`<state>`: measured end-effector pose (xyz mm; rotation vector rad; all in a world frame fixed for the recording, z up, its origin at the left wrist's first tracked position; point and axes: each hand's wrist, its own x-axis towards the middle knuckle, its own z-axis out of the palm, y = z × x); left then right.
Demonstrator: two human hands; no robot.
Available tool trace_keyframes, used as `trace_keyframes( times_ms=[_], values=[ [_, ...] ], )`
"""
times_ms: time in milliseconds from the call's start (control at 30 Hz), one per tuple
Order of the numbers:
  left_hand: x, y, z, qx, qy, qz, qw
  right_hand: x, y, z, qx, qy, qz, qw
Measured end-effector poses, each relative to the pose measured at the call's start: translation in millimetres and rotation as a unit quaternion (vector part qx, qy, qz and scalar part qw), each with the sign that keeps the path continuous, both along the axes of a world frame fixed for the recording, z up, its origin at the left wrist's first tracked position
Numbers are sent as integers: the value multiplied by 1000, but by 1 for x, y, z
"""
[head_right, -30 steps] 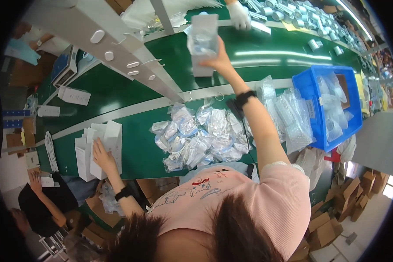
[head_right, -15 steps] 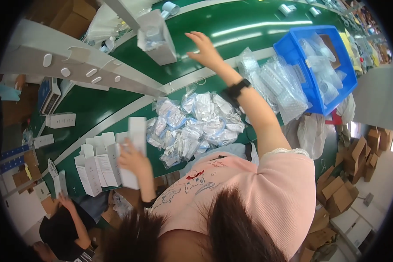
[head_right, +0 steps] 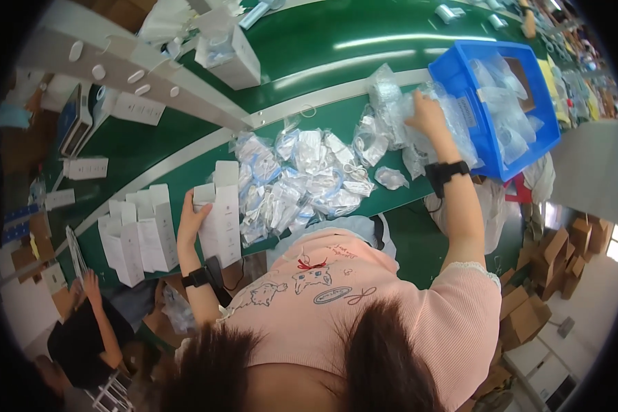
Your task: The person packs product kits by hand, placing a bubble-wrapped device, a small bag, and a manual into a cardboard box before setting it aside. They repeat this process multiple times, occasionally rearranging items on the table to reach others.
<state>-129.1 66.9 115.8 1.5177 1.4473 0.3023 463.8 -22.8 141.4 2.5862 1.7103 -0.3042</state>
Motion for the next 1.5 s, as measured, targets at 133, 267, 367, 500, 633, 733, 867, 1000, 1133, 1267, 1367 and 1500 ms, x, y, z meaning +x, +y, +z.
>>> trace_keyframes(
  times_ms=[133,267,367,500,633,733,867,1000,1133,1267,1367,1500],
  values=[
    [3,-20,31,-121,-179,129,968,-17,-10,47,154,131,-29,979],
    [18,-40,92,-43,-338,184,922,-61,-5,120,301,494,-108,808],
    [72,-40,142,16,-413,122,902,-95,13,122,355,716,-87,595],
    [117,-32,138,201,-164,-80,962,-164,54,124,358,868,-102,330],
    [157,-43,123,227,-99,-70,966,-237,86,130,392,865,-166,265],
    [169,-51,124,261,-187,103,941,-261,96,118,433,829,-194,296],
    [174,-53,111,325,-102,135,931,-260,97,105,572,682,-117,441],
    [180,-47,99,363,-200,82,906,-239,94,105,515,652,8,557],
    [186,-41,100,379,-155,-73,909,-216,88,136,288,582,206,732],
    [193,-38,98,209,-456,49,864,-193,92,140,331,165,475,799],
    [205,-36,73,296,-421,49,856,-194,75,126,261,250,540,761],
    [203,-47,36,310,-373,45,873,-177,74,50,251,482,268,795]
  ],
)
